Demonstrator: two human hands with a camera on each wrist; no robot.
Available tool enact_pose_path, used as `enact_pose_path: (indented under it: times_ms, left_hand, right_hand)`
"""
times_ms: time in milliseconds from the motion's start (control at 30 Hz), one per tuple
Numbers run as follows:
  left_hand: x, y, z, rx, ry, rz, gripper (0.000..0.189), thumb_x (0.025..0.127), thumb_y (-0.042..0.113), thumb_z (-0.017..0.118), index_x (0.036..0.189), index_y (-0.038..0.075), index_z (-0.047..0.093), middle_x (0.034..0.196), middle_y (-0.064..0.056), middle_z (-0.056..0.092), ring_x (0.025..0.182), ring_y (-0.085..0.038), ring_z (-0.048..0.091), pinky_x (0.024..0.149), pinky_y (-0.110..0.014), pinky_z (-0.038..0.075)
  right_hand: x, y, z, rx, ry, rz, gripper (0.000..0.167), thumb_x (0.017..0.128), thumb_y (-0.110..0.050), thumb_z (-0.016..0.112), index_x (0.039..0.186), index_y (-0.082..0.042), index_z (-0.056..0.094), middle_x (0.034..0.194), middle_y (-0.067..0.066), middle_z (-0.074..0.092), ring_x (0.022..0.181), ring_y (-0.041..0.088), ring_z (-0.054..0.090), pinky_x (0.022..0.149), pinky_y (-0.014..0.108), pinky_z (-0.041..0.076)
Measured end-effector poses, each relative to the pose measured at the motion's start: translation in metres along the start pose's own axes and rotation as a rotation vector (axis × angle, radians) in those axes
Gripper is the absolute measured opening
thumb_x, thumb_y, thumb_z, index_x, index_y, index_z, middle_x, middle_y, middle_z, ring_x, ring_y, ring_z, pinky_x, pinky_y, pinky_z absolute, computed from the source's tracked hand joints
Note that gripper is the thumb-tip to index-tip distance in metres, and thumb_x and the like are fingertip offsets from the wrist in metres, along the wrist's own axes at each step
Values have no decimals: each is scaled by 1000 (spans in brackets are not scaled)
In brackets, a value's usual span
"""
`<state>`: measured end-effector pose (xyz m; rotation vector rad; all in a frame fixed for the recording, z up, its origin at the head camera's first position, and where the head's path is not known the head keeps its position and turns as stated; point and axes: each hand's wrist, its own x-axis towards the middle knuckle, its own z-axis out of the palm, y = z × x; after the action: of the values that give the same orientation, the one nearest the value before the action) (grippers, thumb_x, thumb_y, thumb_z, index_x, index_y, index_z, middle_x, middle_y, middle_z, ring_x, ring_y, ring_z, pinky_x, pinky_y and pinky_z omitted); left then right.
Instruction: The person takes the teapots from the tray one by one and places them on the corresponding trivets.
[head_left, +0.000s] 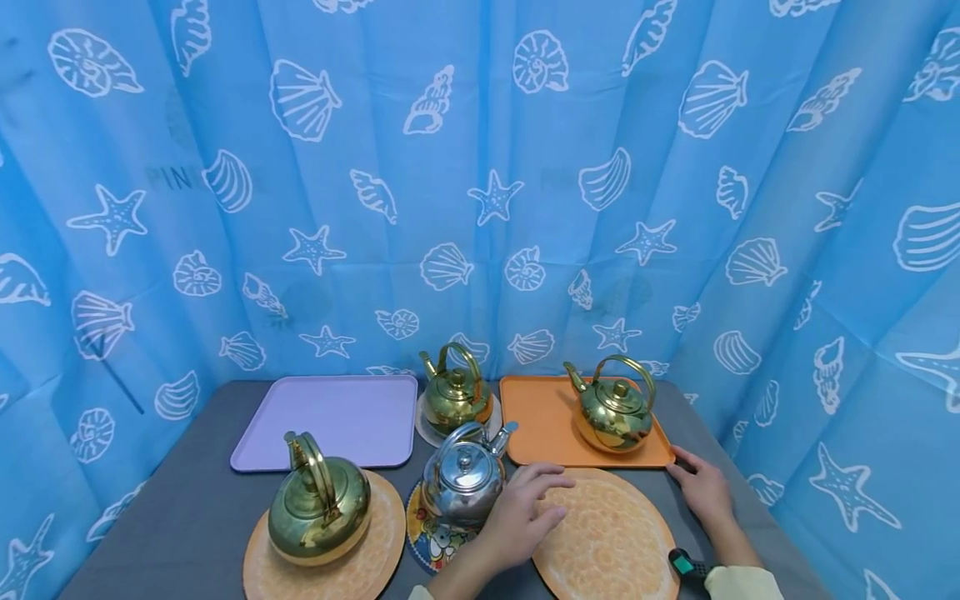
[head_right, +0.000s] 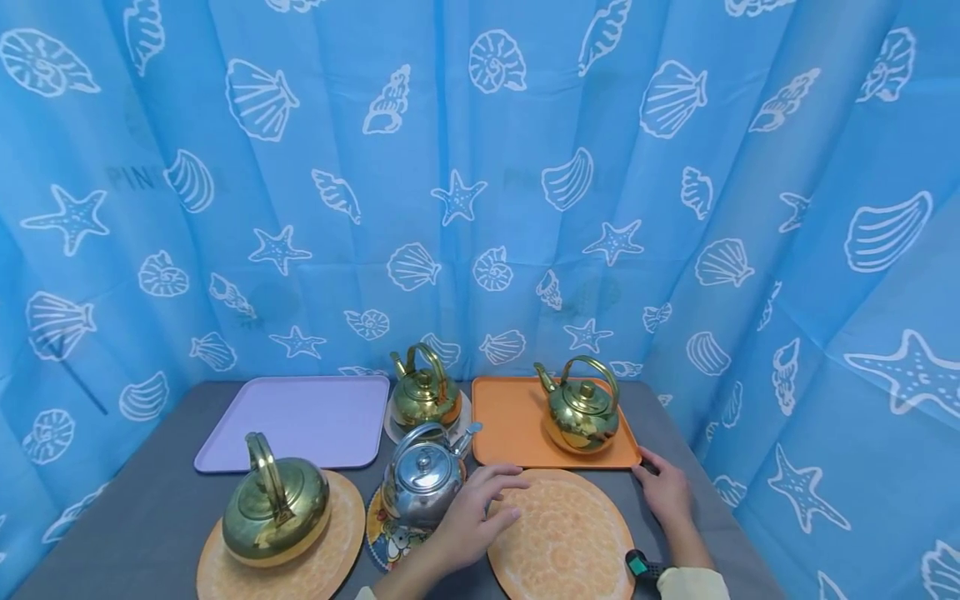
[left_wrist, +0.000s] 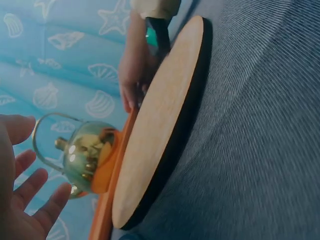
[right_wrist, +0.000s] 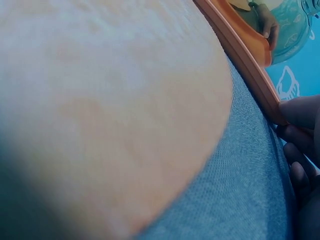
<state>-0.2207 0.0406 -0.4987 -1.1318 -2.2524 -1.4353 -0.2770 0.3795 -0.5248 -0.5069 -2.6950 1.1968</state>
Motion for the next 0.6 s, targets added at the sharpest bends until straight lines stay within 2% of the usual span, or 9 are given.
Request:
enact_pose_path:
  times_ms: [133,300,433,600]
  left_hand:
    - [4,-6,9,-24,-20,-53,29,99,23,57,128,20,61,136,-1,51,122,-17,47,86,-30,52]
    - [11,-11,18,-6,4,-121,33,96,18,61,129,16,60,137,-5,50,125,-23,45,94,-38,47]
    - [18,-16,26,-34,22,-221,38,93,14,62,131,13,59,140,-5,47,127,-25,43,95,-40,45]
    - [23,-27,34,-51,36,-324,40,94,17,61,134,15,58,143,-8,45,130,-27,41,98,-42,43]
  right_hand:
    - [0,0,0,1,1,-1,46,99,-15,54,140,4,46,143,31,40,132,50,31,105,63,25]
    - [-1,0,1,3,1,2,47,99,-15,54,141,4,46,143,30,40,132,49,31,105,62,26]
    - [0,-1,1,-6,3,-4,47,99,-15,54,141,4,46,143,31,40,132,50,31,105,63,26]
    - [1,1,2,-5,-2,-2,46,99,-14,53,141,4,45,143,31,40,132,49,31,105,62,25]
